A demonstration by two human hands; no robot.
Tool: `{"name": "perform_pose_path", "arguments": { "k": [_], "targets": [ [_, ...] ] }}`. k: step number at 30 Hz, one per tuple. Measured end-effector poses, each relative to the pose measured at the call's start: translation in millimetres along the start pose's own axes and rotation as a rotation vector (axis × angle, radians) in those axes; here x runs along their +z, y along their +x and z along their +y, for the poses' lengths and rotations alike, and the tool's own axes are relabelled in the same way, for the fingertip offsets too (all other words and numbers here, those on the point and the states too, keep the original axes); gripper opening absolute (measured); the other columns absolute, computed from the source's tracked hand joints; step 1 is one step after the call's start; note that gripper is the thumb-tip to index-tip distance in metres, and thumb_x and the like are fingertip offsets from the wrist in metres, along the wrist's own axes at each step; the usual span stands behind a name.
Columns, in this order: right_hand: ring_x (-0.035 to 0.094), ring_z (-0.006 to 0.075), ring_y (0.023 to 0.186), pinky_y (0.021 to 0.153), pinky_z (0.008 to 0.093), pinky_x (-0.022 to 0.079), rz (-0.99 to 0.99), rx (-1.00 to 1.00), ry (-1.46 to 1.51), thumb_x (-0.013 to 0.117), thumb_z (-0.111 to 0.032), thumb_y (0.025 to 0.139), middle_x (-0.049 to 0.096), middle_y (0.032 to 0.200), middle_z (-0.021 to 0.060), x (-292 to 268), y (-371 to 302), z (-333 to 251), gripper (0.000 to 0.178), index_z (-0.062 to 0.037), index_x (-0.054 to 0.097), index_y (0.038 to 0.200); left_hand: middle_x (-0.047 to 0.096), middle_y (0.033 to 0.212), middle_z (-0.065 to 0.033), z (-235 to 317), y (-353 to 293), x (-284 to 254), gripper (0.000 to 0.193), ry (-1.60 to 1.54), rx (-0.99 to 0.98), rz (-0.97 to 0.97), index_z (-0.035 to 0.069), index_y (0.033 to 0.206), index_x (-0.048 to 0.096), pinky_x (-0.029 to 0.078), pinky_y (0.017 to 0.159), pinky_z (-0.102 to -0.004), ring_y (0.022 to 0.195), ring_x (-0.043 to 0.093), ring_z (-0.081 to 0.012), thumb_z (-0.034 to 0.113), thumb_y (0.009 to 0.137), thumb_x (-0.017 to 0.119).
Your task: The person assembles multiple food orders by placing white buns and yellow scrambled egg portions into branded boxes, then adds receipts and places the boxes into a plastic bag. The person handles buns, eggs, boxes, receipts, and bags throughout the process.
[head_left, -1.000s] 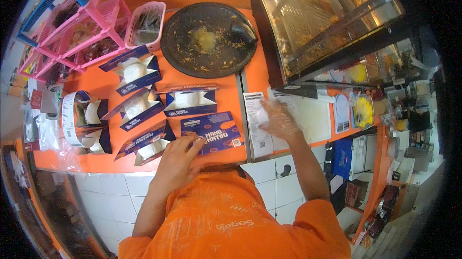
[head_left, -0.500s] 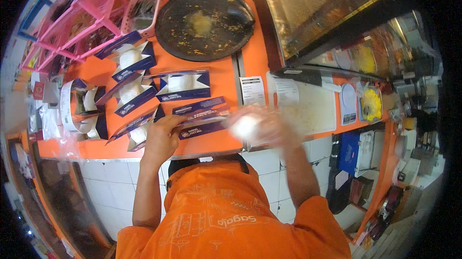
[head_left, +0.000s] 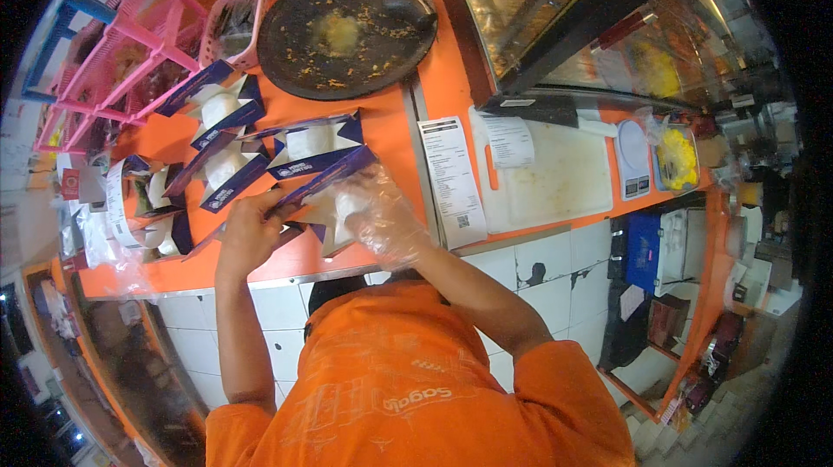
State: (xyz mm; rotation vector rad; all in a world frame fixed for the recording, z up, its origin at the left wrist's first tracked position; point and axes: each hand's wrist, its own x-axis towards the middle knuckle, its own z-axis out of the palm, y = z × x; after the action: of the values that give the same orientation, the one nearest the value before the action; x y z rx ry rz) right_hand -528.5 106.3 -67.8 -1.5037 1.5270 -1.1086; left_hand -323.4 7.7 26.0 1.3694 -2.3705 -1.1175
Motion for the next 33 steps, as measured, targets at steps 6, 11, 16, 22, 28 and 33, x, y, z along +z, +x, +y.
{"name": "perform_pose_path", "arguments": {
  "k": [6,11,16,22,28,33],
  "targets": [
    [0.039,0.041,0.143,0.127,0.0505,0.019,-0.185,-0.261,-0.251,0.058,0.005,0.076,0.054,0.14,0.0232,18.4,-4.0,14.8,0.039,-0.0078,0.079,0.107,0.073,0.085,-0.0202,9.2,5.6,-1.7,0.019,-0.041,-0.041,0.012,-0.004,0.109,0.072,0.053,0.073,-0.0354,0.074,0.07,-0.0247,0.005,0.093,0.064],
    [0.036,0.0451,0.144,0.124,0.0533,0.024,-0.18,-0.269,-0.115,0.06,0.006,0.073,0.051,0.145,0.0246,16.0,-6.1,22.4,0.023,-0.0031,0.077,0.086,0.071,0.084,-0.021,12.4,2.4,-0.2,0.018,0.029,-0.058,0.044,-0.004,0.106,0.071,0.053,0.071,-0.0385,0.072,0.069,-0.029,0.008,0.095,0.064],
    [0.035,0.0504,0.144,0.12,0.0573,0.032,0.035,-0.283,-0.269,0.063,0.007,0.072,0.051,0.145,0.0256,23.9,-16.6,21.6,0.013,0.0003,0.071,0.079,0.073,0.09,-0.0207,7.3,4.4,4.2,0.02,0.072,-0.049,0.038,-0.004,0.112,0.069,0.055,0.067,-0.0411,0.075,0.074,-0.0291,0.003,0.095,0.061],
    [0.035,0.0531,0.143,0.118,0.0601,0.033,0.139,-0.234,-0.321,0.065,0.004,0.073,0.048,0.146,0.0274,28.2,-23.5,14.6,0.011,0.0038,0.068,0.084,0.075,0.094,-0.0189,5.4,5.6,8.2,0.026,-0.065,-0.055,0.034,-0.005,0.118,0.067,0.06,0.068,-0.0356,0.076,0.077,-0.027,-0.005,0.093,0.058],
    [0.041,0.0535,0.136,0.114,0.0598,0.037,0.155,-0.111,-0.468,0.069,-0.003,0.077,0.047,0.143,0.0276,40.2,-14.5,-2.4,0.044,0.0029,0.061,0.12,0.072,0.091,-0.0183,8.3,-2.0,13.9,0.027,0.08,0.049,0.063,-0.002,0.112,0.071,0.056,0.072,-0.0361,0.079,0.073,-0.0255,-0.006,0.087,0.063],
    [0.052,0.0508,0.121,0.104,0.0614,0.042,0.139,-0.062,-0.631,0.072,-0.02,0.083,0.052,0.134,0.0274,57.9,2.7,19.1,0.056,-0.0022,0.054,0.133,0.072,0.091,-0.0178,6.0,-6.9,25.4,0.024,-0.02,-0.067,0.087,-0.001,0.108,0.073,0.056,0.077,-0.0371,0.082,0.073,-0.0283,-0.001,0.085,0.068]
  ]
}}
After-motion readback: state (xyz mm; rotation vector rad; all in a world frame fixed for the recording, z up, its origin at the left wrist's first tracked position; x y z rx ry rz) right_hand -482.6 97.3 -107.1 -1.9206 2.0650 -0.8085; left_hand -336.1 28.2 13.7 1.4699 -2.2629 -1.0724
